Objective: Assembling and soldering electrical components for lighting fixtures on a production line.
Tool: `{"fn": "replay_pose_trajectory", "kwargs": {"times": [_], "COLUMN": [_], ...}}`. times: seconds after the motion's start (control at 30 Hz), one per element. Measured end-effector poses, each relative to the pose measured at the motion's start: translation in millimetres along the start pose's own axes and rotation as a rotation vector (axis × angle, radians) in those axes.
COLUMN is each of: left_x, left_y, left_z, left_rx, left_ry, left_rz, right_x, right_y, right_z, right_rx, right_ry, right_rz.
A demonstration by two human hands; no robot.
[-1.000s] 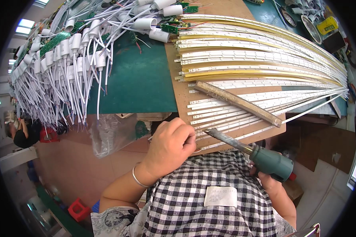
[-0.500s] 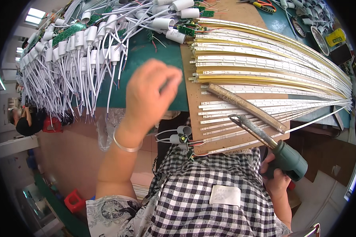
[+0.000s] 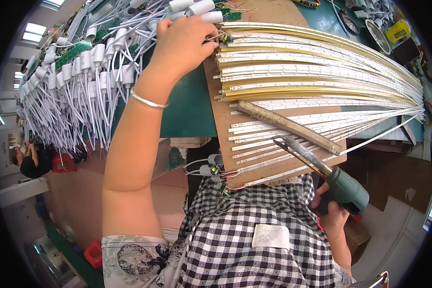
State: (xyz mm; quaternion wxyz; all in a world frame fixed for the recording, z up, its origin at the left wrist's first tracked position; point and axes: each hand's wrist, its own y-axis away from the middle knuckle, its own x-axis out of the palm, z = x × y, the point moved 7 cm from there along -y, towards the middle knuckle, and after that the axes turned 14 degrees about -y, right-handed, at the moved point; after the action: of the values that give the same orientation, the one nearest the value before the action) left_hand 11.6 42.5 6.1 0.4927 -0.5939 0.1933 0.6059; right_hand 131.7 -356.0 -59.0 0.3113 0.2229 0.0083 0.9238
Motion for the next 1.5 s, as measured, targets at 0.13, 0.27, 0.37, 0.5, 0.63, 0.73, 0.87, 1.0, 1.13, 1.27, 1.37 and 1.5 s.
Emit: {"fn": "replay_pose_trajectory", "kwargs": {"times": [0.13, 0.27, 0.37, 0.5, 0.63, 0.73, 0.87, 1.0, 1.13, 1.27, 1.37, 1.5], "left_x": [-42, -59, -49, -49, -50, -50, -54, -62, -61, -62, -60, -60], "left_y": [30, 89, 124, 135, 137, 138, 137, 143, 151, 154, 154, 154], "left_z": [-1, -63, -87, -93, -96, -96, -95, -100, -103, -109, -111, -112], "left_rx": [-0.085, 0.248, 0.154, 0.070, 0.073, 0.126, 0.065, -0.013, -0.079, -0.111, -0.125, -0.127], "left_ry": [0.560, 0.427, 0.479, 0.412, 0.351, 0.343, 0.445, 0.534, 0.566, 0.468, 0.444, 0.454], "left_rz": [0.069, 0.157, 0.191, 0.083, 0.010, -0.018, -0.013, 0.057, 0.077, 0.074, 0.079, 0.093], "right_x": [-4, 0, 4, 10, 7, 7, 8, 8, 7, 8, 8, 7], "right_y": [0, -5, -10, -13, -9, -8, -8, -7, -5, -3, -2, 0], "right_z": [-5, -7, -8, -8, -11, -13, -14, -16, -19, -22, -22, -23], "right_rx": [0.006, 0.046, 0.094, 0.065, 0.075, 0.081, 0.088, 0.112, 0.141, 0.158, 0.173, 0.183], "right_ry": [0.077, 0.108, 0.123, 0.136, 0.097, 0.067, 0.051, 0.062, 0.059, 0.034, 0.029, 0.044], "right_rz": [-0.042, -0.062, -0.021, 0.043, 0.075, 0.065, 0.075, 0.075, 0.083, 0.066, 0.056, 0.051]}}
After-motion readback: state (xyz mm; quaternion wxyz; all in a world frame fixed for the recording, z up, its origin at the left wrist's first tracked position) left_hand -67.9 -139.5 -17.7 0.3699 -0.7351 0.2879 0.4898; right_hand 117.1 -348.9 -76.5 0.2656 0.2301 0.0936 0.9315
